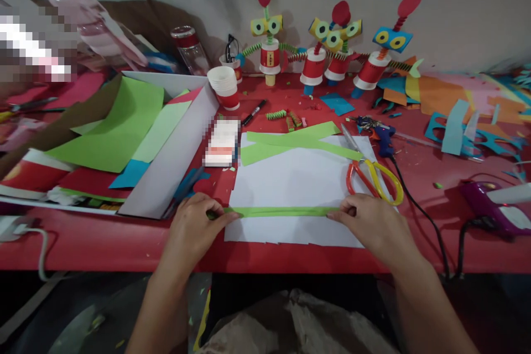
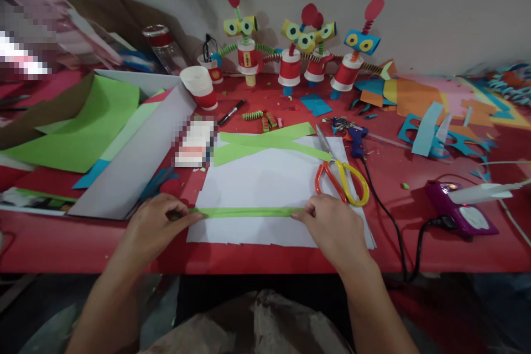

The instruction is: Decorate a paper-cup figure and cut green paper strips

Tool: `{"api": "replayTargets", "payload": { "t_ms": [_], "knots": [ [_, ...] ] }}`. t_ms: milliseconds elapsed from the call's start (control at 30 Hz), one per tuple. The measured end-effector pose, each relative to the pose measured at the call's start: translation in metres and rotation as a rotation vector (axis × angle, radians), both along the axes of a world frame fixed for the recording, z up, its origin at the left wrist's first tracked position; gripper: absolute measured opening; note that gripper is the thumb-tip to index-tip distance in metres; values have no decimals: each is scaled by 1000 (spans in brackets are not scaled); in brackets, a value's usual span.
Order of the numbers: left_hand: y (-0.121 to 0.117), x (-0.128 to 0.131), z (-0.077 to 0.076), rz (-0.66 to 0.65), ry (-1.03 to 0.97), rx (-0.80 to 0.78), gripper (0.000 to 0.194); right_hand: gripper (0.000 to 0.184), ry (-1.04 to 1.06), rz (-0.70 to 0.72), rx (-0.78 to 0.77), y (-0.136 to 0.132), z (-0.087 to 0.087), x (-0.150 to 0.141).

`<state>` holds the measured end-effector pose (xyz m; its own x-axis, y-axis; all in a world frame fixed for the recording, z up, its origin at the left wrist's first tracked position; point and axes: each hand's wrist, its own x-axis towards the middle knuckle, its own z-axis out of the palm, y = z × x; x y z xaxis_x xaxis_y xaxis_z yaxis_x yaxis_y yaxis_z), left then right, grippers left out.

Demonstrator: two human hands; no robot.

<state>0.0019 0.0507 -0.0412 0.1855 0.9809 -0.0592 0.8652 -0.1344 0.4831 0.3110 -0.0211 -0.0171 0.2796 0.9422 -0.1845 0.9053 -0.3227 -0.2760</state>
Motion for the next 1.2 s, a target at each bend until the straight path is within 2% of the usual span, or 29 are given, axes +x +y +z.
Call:
{"api": "replayTargets", "payload": {
  "t_ms": [167,367,600,667,767,867,900,933,967,1033,1067,1133,1200],
  "knots": [
    [0,-18,-3,51,-33,12,35,22,102,24,46,-4,-10,12],
    [-2,-25,-5,27,-49,39,35,9,267,-22,39,-9,-19,19],
    [-3,-27,-7,30,-22,22,28,5,193,-25,67,-15,-14,16],
    [-3,-26,-7,36,5,75,23,17,91,-8,86,-16,-10,13],
    [-13,-16,-3,66,15,267,22,12,-61,58,129,-19,-8,10],
    [-39,11,4,66,-157,467,14,11,-90,143,191,-21,-12,9],
    [-51,23,6,10,-265,477,10,12,-87,164,208,-22,-15,10],
    [-62,36,7,-81,-385,430,11,13,-81,176,218,-23,-17,10],
    [-73,49,6,-178,-495,314,14,13,-68,178,222,-23,-19,11],
    [-88,73,5,-360,-665,30,16,13,12,168,226,-23,-20,12],
    [-91,83,4,-390,-674,-126,15,13,91,165,240,-22,-18,13],
    [-86,99,5,-342,-684,-341,31,13,310,176,293,-16,-12,13],
    [-65,111,11,-234,-772,-448,57,11,532,183,361,-4,0,10]
  ]
}}
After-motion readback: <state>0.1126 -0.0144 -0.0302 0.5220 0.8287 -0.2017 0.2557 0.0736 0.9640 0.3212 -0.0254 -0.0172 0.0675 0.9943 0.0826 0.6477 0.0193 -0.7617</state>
